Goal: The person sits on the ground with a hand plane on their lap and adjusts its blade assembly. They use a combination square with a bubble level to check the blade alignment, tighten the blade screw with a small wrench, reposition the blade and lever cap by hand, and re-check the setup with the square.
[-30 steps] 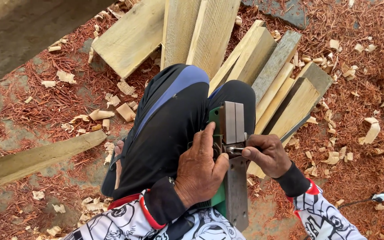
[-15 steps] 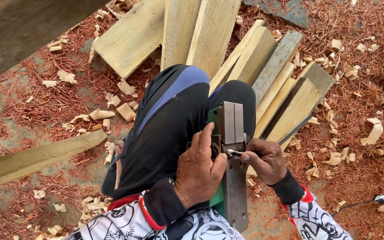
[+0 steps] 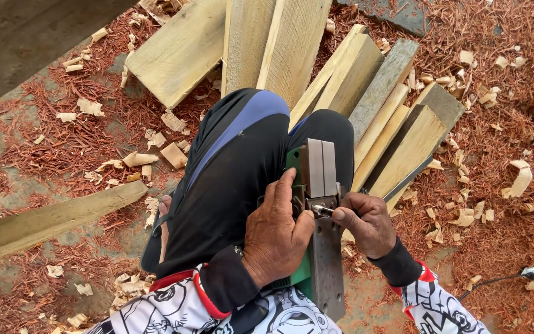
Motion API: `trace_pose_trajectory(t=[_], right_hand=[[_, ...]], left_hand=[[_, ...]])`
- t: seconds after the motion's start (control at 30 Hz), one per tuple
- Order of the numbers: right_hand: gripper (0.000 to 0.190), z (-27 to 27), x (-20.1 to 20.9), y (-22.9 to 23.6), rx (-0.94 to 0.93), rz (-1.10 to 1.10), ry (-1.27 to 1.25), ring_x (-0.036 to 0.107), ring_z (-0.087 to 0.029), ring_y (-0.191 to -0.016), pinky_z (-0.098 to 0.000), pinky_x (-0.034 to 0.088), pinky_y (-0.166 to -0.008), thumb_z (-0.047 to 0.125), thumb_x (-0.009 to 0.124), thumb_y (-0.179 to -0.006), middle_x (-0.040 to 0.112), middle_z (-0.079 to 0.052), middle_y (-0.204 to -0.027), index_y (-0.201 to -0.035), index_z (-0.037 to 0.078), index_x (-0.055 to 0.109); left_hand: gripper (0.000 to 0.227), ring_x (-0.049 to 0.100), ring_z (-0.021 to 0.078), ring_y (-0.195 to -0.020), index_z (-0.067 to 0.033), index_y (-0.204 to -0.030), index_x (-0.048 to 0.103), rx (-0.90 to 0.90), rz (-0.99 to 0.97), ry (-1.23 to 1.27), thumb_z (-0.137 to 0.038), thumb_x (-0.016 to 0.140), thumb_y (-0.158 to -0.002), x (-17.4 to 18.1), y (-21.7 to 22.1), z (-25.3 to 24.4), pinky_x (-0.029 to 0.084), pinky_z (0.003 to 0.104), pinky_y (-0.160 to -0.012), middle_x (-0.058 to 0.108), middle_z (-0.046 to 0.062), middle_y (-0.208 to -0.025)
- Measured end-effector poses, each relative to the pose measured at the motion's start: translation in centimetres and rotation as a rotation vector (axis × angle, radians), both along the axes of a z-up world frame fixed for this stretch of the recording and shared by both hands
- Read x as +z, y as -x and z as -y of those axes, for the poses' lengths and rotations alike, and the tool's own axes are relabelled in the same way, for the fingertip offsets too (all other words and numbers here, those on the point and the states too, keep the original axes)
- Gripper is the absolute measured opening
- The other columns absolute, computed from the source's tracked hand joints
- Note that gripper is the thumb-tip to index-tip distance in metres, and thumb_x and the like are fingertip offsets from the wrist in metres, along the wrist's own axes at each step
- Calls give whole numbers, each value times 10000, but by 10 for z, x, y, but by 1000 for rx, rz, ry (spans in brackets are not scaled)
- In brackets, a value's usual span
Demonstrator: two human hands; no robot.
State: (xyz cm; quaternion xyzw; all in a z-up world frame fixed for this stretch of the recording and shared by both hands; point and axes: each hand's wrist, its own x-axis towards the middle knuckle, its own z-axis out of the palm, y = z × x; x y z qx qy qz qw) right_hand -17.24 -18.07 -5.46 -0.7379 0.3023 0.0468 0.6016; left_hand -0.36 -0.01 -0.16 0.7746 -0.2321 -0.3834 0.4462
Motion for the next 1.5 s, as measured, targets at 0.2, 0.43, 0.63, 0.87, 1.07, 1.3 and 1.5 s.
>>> trace_pose_trajectory(t=[0.2, 0.43, 0.63, 0.87, 1.07, 1.3, 1.5], right_hand=[[335, -8, -3, 0, -98, 16, -130, 535, -75, -585, -278, 444, -504, 311, 689, -923, 607, 25, -629, -743, 34, 630], [323, 42, -63, 45, -232, 142, -111, 429, -69, -577, -244, 354, -488, 284, 674, -928, 505, 12, -634, -753, 14, 645], [288, 30, 109, -111, -289, 524, 390, 482, -80, -655, -235, 410, -589, 234, 540, -1117, 571, -18, -761, -908, 47, 605], [132, 16, 196, -340, 86, 950, 1161, 588, -233, -898, -382, 464, -774, 120, 617, -1156, 610, -96, -952, -1191, 46, 720], [248, 7, 204, -343, 158, 812, 1367, 613, -286, -1024, -510, 348, -947, 264, 649, -1080, 708, -81, -1026, -1262, 105, 702], [645, 32, 55, -130, -97, 324, 678, 639, -294, -1257, -395, 520, -1051, 513, 528, -1084, 637, -201, -1362, -1470, -4, 512], [473, -70, -26, -36, -429, 120, -9, 649, -175, -1107, -271, 501, -948, 295, 534, -1010, 715, -100, -1226, -1341, -31, 620]], left_hand=[[696, 627, 454, -1115, 16, -1495, 397, 58, 117, 56, -239, 600, -879, -4, -1, -1, 522, 495, -927, 576, 258, -1327], [793, 600, 428, -1135, -38, -1531, 308, -106, -109, -30, -324, 599, -851, 0, -24, -3, 474, 503, -971, 530, 229, -1326], [812, 576, 428, -1181, -66, -1547, 300, -185, -186, -67, -366, 546, -834, 1, -41, -5, 425, 493, -1034, 513, 221, -1374], [811, 531, 406, -1309, -31, -1519, 348, -145, -113, 59, -385, 597, -833, -24, -45, -7, 407, 437, -1097, 516, 231, -1446], [760, 600, 280, -1271, 28, -1499, 392, -51, -289, 288, -221, 669, -837, -79, -48, -11, 452, 363, -1090, 607, 198, -1378], [736, 574, 175, -1178, 4, -1536, 334, 30, -764, 531, -112, 618, -868, -72, -56, -30, 486, 331, -1022, 543, 120, -1322], [720, 582, 173, -1189, 28, -1514, 366, 32, -731, 560, -79, 642, -858, -71, -58, -33, 480, 324, -1039, 575, 118, -1322]])
